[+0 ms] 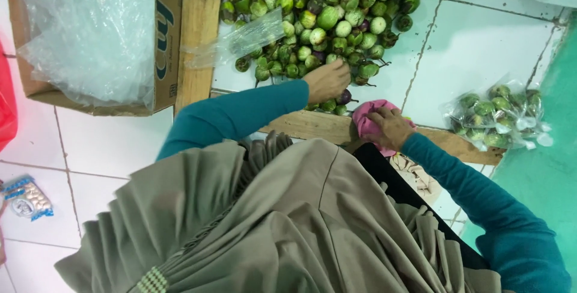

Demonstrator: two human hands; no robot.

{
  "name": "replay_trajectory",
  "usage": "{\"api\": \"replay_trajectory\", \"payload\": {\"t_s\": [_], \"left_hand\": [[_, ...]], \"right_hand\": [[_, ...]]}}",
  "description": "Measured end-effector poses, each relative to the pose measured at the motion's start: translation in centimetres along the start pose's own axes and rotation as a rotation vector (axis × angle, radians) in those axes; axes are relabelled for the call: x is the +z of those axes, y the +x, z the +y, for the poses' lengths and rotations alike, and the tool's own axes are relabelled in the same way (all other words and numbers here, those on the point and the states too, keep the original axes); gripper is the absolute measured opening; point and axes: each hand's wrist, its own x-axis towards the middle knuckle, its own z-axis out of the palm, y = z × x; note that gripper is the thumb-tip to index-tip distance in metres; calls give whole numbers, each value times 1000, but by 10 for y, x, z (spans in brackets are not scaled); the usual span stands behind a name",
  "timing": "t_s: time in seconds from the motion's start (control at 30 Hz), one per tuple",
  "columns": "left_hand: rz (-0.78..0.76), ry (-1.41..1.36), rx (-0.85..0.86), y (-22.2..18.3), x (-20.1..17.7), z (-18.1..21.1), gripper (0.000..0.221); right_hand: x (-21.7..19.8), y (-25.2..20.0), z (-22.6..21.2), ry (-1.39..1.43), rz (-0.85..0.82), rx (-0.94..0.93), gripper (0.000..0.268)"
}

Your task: The person wipes small green eggplants with a cloth, places them into plastic bags, and ties each bag closed.

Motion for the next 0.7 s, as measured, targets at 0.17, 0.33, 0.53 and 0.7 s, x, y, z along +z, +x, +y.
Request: {"api": "replay_trajectory", "payload": {"t_s": [0.17, 0.33, 0.53, 0.7], "left_hand": [[-176, 71, 39, 20, 66, 29, 31], [4, -249, -125, 0, 15, 5, 26], [28, -1493, -557, -27, -58, -31, 44], [214, -1940, -635, -42, -88, -38, 46]], "right_hand": [[14, 5, 21, 103, 26, -10, 61], [-22, 0, 44, 422, 26, 56, 58], [-179, -16, 8, 930, 32, 224, 37], [-250, 2, -74, 847, 384, -343, 69]]}}
